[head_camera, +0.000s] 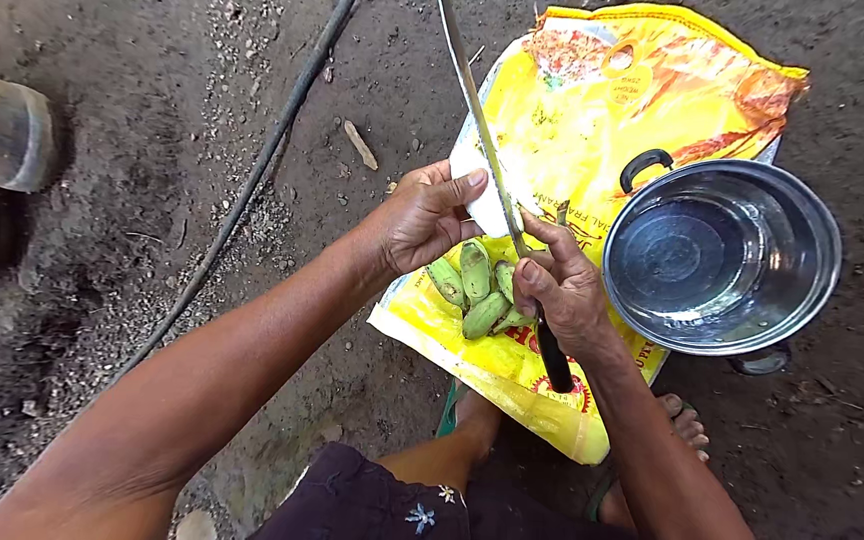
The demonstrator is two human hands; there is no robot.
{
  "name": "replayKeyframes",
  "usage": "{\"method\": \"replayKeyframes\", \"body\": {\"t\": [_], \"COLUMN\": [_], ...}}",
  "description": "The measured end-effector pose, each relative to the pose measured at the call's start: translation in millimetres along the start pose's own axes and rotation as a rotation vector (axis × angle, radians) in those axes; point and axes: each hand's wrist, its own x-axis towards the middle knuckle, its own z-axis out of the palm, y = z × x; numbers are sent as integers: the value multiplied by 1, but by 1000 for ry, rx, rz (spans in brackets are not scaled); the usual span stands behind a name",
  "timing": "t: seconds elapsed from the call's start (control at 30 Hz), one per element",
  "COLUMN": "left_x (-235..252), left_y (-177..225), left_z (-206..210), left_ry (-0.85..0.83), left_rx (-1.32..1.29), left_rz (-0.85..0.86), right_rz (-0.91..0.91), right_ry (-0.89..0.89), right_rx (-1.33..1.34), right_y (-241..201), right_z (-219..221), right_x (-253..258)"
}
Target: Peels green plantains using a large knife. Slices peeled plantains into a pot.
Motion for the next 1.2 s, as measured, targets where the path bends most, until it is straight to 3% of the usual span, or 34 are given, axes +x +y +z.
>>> {"method": "replayKeyframes", "body": {"t": [0.13, 0.23, 0.37, 0.57, 0.93, 1.2], "left_x": [-1, 0, -1, -1, -2, -3], "left_y": [-1, 5, 13, 12, 13, 1], "left_z": [-6, -10, -8, -3, -1, 11], "left_ry": [-105, -164, -149, -159, -181, -81], "left_rx": [34, 82, 143, 120, 192, 105], "left_rz": [73, 66, 16, 9, -13, 100], "right_rz": [30, 10, 46, 103, 103, 71], "right_ry": [-21, -32, -94, -212, -36, 79], "right_rx": [128, 57, -122, -37, 127, 293], "right_y": [-3, -3, -11, -15, -6, -7], "right_z": [3, 0, -12, -20, 0, 22], "right_x": [-1, 0, 3, 4, -2, -1]}}
